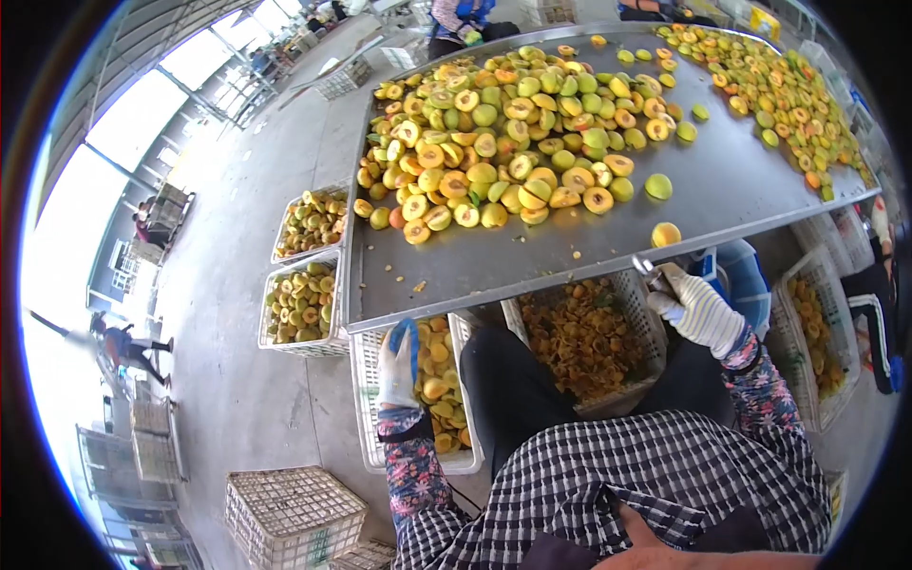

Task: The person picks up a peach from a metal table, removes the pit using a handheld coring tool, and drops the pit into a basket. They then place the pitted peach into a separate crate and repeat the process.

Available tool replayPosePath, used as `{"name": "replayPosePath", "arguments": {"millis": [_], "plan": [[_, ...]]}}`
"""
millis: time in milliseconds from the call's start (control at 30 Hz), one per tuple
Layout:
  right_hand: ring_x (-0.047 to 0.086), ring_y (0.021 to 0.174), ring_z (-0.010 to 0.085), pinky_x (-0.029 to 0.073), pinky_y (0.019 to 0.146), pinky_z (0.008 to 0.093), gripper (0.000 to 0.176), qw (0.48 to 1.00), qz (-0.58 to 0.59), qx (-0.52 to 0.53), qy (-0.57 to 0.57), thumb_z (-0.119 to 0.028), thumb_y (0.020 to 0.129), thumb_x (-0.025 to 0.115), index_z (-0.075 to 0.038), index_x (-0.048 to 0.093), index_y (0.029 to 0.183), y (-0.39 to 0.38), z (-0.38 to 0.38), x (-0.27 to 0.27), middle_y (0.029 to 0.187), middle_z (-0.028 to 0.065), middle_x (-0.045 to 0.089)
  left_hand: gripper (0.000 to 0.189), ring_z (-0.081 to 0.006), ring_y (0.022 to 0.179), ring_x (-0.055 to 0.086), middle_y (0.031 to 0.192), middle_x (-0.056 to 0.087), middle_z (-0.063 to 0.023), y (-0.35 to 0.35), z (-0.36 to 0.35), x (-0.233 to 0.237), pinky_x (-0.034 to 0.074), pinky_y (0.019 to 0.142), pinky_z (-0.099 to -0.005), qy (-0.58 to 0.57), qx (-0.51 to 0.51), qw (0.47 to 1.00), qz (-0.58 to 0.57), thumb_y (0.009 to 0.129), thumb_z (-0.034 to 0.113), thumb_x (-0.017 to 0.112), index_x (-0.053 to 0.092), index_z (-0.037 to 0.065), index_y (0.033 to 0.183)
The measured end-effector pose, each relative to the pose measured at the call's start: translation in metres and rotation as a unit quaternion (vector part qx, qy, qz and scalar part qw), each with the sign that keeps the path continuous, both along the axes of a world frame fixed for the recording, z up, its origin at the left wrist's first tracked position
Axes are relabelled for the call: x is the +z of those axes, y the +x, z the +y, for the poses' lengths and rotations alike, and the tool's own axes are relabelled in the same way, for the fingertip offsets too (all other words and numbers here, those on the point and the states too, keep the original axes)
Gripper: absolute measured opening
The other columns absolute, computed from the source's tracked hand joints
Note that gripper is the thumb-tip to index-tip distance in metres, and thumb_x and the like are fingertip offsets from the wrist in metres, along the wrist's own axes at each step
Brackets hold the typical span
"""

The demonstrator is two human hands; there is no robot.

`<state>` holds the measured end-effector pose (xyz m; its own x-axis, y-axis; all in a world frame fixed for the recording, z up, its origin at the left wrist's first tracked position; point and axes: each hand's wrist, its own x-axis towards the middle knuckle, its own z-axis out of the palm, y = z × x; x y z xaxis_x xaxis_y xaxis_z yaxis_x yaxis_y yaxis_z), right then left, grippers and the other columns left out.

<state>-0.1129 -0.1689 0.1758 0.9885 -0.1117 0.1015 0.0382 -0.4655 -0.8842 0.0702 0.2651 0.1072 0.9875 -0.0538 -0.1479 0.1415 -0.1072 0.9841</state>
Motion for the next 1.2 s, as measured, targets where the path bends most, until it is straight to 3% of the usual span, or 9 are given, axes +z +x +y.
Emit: {"name": "replayPosePath", "arguments": {"millis": [133, 233, 367, 467, 733, 767, 933, 1067, 1200], "plan": [[0.055, 0.095, 0.0137, 0.045, 0.086, 0.0292, 0.031, 0.988, 0.148, -0.011, 0.039, -0.008, 0.094, 0.056, 0.002, 0.051, 0.123, 0.025, -0.016, 0.032, 0.106, 0.0072, 0.062, 0.034, -0.0136, 0.104, 0.062, 0.115, 0.064, -0.0074, 0.067, -0.031, 0.008, 0.048, 0.091, -0.0236, 0.043, -0.06, 0.996, -0.05, 0.096, 0.014, 0.057, 0.056, -0.005, 0.124], [0.056, 0.089, 0.0125, 0.046, 0.081, 0.0278, 0.034, 0.987, 0.161, -0.019, -0.011, -0.01, 0.095, 0.054, 0.001, 0.051, 0.127, 0.047, -0.059, -0.011, 0.102, 0.0051, 0.061, 0.035, -0.0036, 0.077, 0.055, 0.096, 0.066, 0.0017, 0.123, -0.074, 0.021, 0.045, 0.066, -0.0193, 0.227, -0.132, 0.964, -0.034, 0.093, 0.031, 0.063, 0.065, 0.008, 0.119], [0.055, 0.076, 0.0094, 0.048, 0.057, 0.0255, 0.034, 0.989, 0.12, -0.077, 0.043, -0.016, 0.096, 0.053, -0.001, 0.053, 0.127, 0.066, -0.127, -0.064, 0.093, 0.0022, 0.059, 0.064, -0.0295, 0.106, 0.064, 0.113, 0.066, -0.0195, 0.19, -0.118, 0.012, 0.049, 0.091, -0.0374, 0.343, -0.106, 0.922, -0.145, 0.085, 0.053, 0.063, 0.059, 0.004, 0.125], [0.054, 0.095, 0.017, 0.044, 0.089, 0.0295, 0.042, 0.972, 0.159, -0.174, 0.01, -0.015, 0.097, 0.051, 0.003, 0.046, 0.135, 0.066, -0.214, -0.129, 0.113, 0.0082, 0.058, 0.075, -0.0334, 0.12, 0.055, 0.128, 0.057, -0.0227, 0.234, -0.145, 0.024, 0.042, 0.102, -0.0387, 0.363, -0.1, 0.918, -0.123, 0.084, 0.054, 0.061, 0.051, -0.002, 0.132], [0.029, 0.048, 0.0018, 0.023, 0.042, 0.0214, 0.041, 0.925, -0.026, -0.344, 0.16, -0.03, 0.097, 0.058, -0.016, 0.052, 0.135, 0.082, -0.267, -0.21, 0.065, -0.0088, 0.038, 0.083, -0.033, 0.138, 0.035, 0.15, 0.033, -0.0207, 0.317, -0.191, 0.041, 0.031, 0.113, -0.0394, 0.346, -0.029, 0.934, -0.09, 0.081, 0.053, 0.064, 0.039, 0.001, 0.142], [0.046, 0.061, 0.0068, 0.039, 0.053, 0.0229, 0.044, 0.939, 0.064, -0.306, 0.145, -0.031, 0.097, 0.057, -0.011, 0.051, 0.135, 0.072, -0.273, -0.196, 0.079, -0.003, 0.053, 0.084, -0.0331, 0.138, 0.035, 0.151, 0.033, -0.0192, 0.329, -0.194, 0.045, 0.031, 0.113, -0.0402, 0.335, -0.025, 0.939, -0.074, 0.08, 0.053, 0.065, 0.039, 0.002, 0.142], [0.055, 0.087, 0.0127, 0.046, 0.075, 0.0256, 0.044, 0.941, 0.047, -0.328, 0.065, -0.028, 0.098, 0.055, -0.005, 0.049, 0.135, 0.057, -0.286, -0.225, 0.104, 0.0051, 0.06, 0.087, -0.0315, 0.134, 0.042, 0.147, 0.041, -0.0155, 0.407, -0.204, 0.017, 0.034, 0.111, -0.0395, 0.299, -0.046, 0.953, -0.027, 0.078, 0.059, 0.066, 0.038, 0.013, 0.146], [0.047, 0.123, 0.0196, 0.038, 0.102, 0.0291, 0.045, 0.945, -0.026, -0.322, -0.04, -0.022, 0.099, 0.053, 0.001, 0.045, 0.137, 0.029, -0.314, -0.265, 0.139, 0.0135, 0.049, 0.095, -0.0309, 0.14, 0.033, 0.153, 0.032, -0.0159, 0.43, -0.22, 0.013, 0.028, 0.115, -0.0405, 0.361, -0.146, 0.921, 0.017, 0.077, 0.068, 0.061, 0.031, 0.016, 0.15], [0.048, 0.124, 0.0193, 0.038, 0.102, 0.0277, 0.045, 0.938, 0.005, -0.336, 0.087, -0.016, 0.1, 0.05, 0.003, 0.041, 0.14, 0.028, -0.306, -0.264, 0.142, 0.0158, 0.046, 0.093, -0.0322, 0.144, 0.025, 0.156, 0.023, -0.0179, 0.418, -0.226, 0.024, 0.023, 0.116, -0.0448, 0.392, -0.128, 0.91, 0.033, 0.077, 0.067, 0.06, 0.031, 0.019, 0.15]]}}
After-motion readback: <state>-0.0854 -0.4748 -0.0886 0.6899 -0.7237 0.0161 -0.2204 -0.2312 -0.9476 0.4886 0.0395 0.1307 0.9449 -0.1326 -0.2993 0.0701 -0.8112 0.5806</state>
